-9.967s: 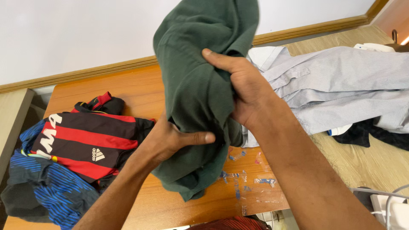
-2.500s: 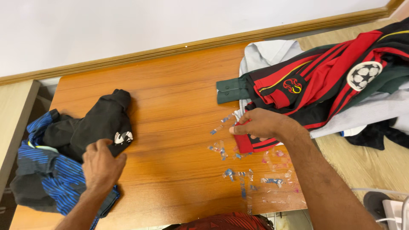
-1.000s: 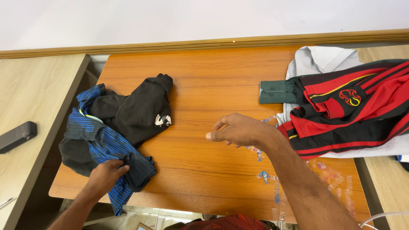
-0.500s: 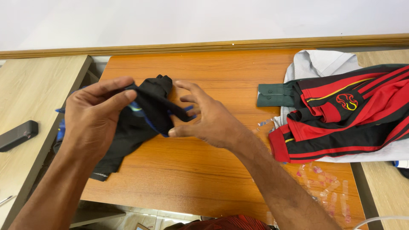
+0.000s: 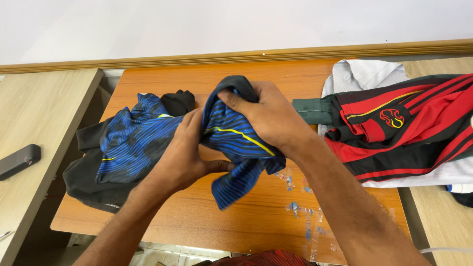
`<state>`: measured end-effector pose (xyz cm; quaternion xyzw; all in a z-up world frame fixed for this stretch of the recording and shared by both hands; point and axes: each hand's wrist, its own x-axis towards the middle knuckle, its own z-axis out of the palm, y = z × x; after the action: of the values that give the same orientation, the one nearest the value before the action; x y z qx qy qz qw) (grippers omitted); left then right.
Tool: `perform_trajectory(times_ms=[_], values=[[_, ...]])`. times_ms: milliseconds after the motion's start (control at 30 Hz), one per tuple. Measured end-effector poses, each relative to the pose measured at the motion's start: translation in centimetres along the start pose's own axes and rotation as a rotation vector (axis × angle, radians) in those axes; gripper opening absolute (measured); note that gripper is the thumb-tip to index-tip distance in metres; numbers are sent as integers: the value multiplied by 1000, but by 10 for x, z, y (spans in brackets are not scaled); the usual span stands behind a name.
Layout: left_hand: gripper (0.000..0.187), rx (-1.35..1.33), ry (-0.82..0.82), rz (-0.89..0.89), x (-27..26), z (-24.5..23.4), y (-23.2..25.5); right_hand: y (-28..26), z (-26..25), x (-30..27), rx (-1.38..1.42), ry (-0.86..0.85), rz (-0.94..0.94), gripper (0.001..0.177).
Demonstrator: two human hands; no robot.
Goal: The person folds several garments on a wooden table. They button a dark plaid shirt, then fold a white long-sleeved shirt, a striped button-up, a green shirt, a red and black jersey, a blue and black jersey, and a black long-sleeved shirt, placing each folded item into a growing stack.
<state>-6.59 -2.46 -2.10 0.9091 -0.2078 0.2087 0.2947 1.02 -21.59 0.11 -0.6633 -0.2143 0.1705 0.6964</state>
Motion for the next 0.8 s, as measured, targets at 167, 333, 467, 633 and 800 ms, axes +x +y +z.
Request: perform_trajectory(times_ms=[167,333,467,633,800], values=[[43,-98,-345,-527,7,16,8,-33,-27,-14,423,-112,67,29],[45,-433,-507,-654,11,27,39,-41,-62,-18,669,137,75,22],[66,-1119,-173,-470,22,40,54,-23,-67,-19,542,102,256,27],[52,-1061,64,-705,42,55,52,-9,-57,-21,535,-207,80,49],[54,-577,248,-752,52,46,53,-10,-58,-38,-189,-29,380,60]])
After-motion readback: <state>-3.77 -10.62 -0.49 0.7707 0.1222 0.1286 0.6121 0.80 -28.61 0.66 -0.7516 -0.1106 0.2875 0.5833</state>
